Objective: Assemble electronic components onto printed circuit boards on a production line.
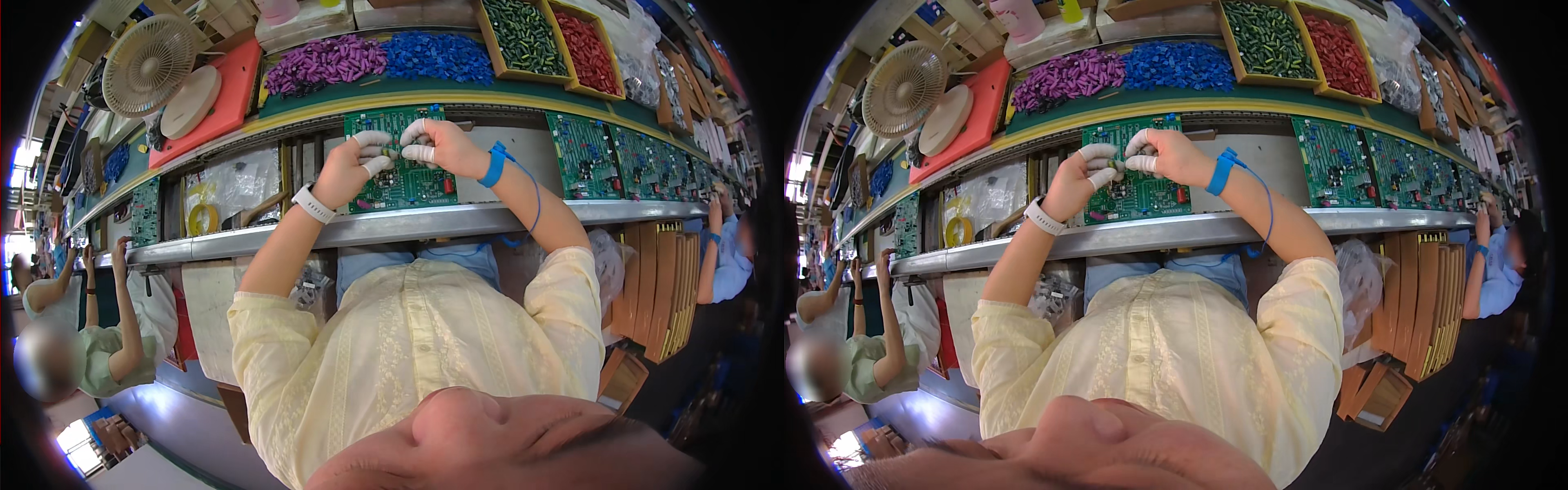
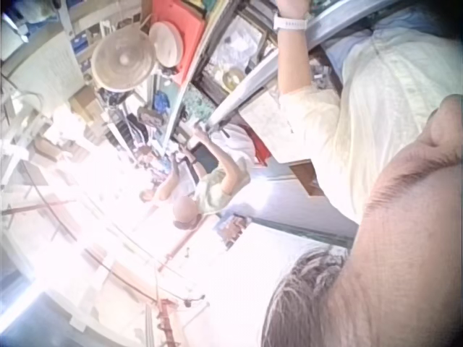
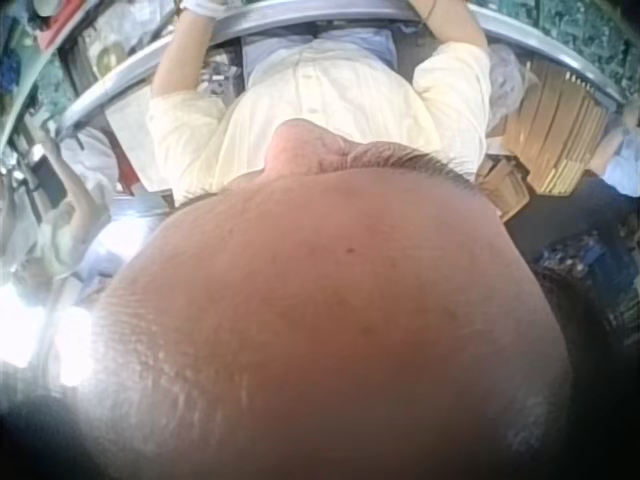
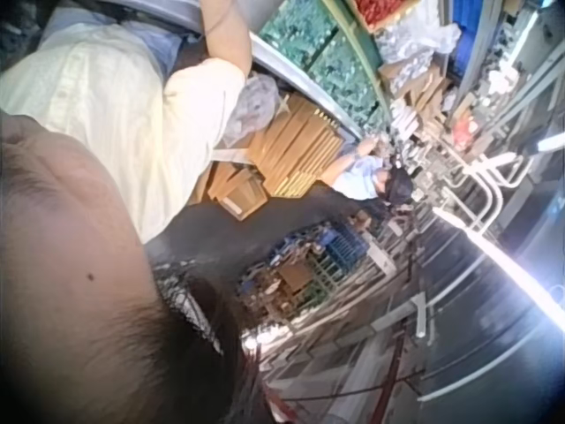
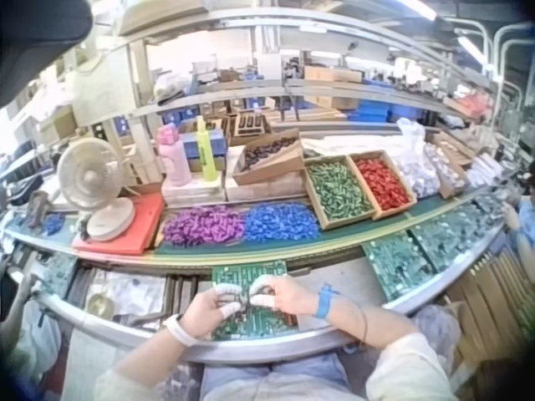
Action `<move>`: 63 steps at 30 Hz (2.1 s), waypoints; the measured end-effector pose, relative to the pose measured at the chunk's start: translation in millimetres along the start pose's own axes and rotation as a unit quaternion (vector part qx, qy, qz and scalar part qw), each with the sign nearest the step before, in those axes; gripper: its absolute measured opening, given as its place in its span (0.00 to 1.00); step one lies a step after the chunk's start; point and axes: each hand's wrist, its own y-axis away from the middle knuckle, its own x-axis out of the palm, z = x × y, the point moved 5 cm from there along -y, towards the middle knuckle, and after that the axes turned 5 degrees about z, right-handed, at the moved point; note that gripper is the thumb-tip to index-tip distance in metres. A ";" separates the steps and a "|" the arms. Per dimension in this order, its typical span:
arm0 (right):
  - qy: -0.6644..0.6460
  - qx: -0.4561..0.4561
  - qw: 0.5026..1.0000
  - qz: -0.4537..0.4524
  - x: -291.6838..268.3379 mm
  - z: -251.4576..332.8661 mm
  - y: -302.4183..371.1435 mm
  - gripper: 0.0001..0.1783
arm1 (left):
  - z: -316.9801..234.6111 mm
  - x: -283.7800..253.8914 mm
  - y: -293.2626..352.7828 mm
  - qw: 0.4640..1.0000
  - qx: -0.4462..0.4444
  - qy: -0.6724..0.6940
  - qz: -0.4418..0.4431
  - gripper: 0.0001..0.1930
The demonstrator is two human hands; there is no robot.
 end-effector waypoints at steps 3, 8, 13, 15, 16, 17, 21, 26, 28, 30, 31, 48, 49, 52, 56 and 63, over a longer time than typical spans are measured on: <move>0.088 -0.056 0.995 -0.011 -5.6 -0.8 0.6 0.09 | 0.1 -13.1 4.6 0.997 0.006 -0.079 -0.024 0.13; 0.298 -0.163 0.940 -0.034 -3.2 3.0 7.5 0.15 | -9.0 -19.2 15.4 0.944 0.036 -0.325 -0.039 0.10; 0.363 -0.127 0.922 -0.045 3.0 8.3 10.9 0.12 | -3.9 -14.1 15.3 0.951 0.029 -0.303 -0.053 0.11; 0.354 -0.110 0.927 -0.058 2.6 9.3 11.0 0.12 | -0.2 -10.6 10.5 0.952 0.037 -0.300 -0.047 0.10; 0.347 -0.095 0.931 -0.055 2.4 9.1 10.5 0.11 | 0.5 -8.9 8.0 0.953 0.045 -0.298 -0.042 0.10; 0.340 -0.080 0.935 -0.052 2.3 8.1 10.0 0.10 | 0.5 -7.6 6.1 0.953 0.045 -0.297 -0.042 0.10; 0.356 -0.102 0.928 -0.048 3.3 1.3 7.8 0.11 | 3.5 -0.8 -0.6 0.930 0.047 -0.364 -0.017 0.09; 0.415 -0.139 0.898 -0.047 6.4 -5.1 1.4 0.10 | 2.7 3.6 -2.1 0.908 0.067 -0.414 -0.012 0.08; 0.440 -0.141 0.886 -0.053 7.4 -4.2 1.3 0.09 | 0.1 6.1 -1.5 0.891 0.084 -0.446 -0.014 0.08; 0.464 -0.142 0.872 -0.057 8.7 -3.9 0.9 0.09 | -0.4 6.9 -1.2 0.893 0.081 -0.443 -0.013 0.08; 0.464 -0.130 0.874 -0.063 7.9 -4.8 0.2 0.09 | -0.7 7.1 -1.4 0.894 0.078 -0.441 -0.012 0.08; 0.540 -0.228 0.799 -0.133 10.0 -11.8 -7.8 0.04 | -20.9 14.0 5.6 0.834 0.115 -0.539 -0.021 0.13; 0.552 -0.245 0.785 -0.138 13.8 -7.3 -4.8 0.04 | -24.9 9.8 9.1 0.837 0.137 -0.529 -0.029 0.13; 0.574 -0.270 0.760 -0.145 24.2 -7.3 -5.0 0.03 | -31.6 -9.5 30.7 0.859 0.200 -0.465 -0.076 0.12; 0.586 -0.205 0.775 -0.123 22.9 -10.8 -6.8 0.05 | -32.5 -24.6 45.1 0.875 0.136 -0.456 -0.086 0.13; 0.572 -0.179 0.792 -0.117 19.8 -18.3 -13.2 0.04 | -37.0 -36.4 65.5 0.885 0.083 -0.445 -0.105 0.12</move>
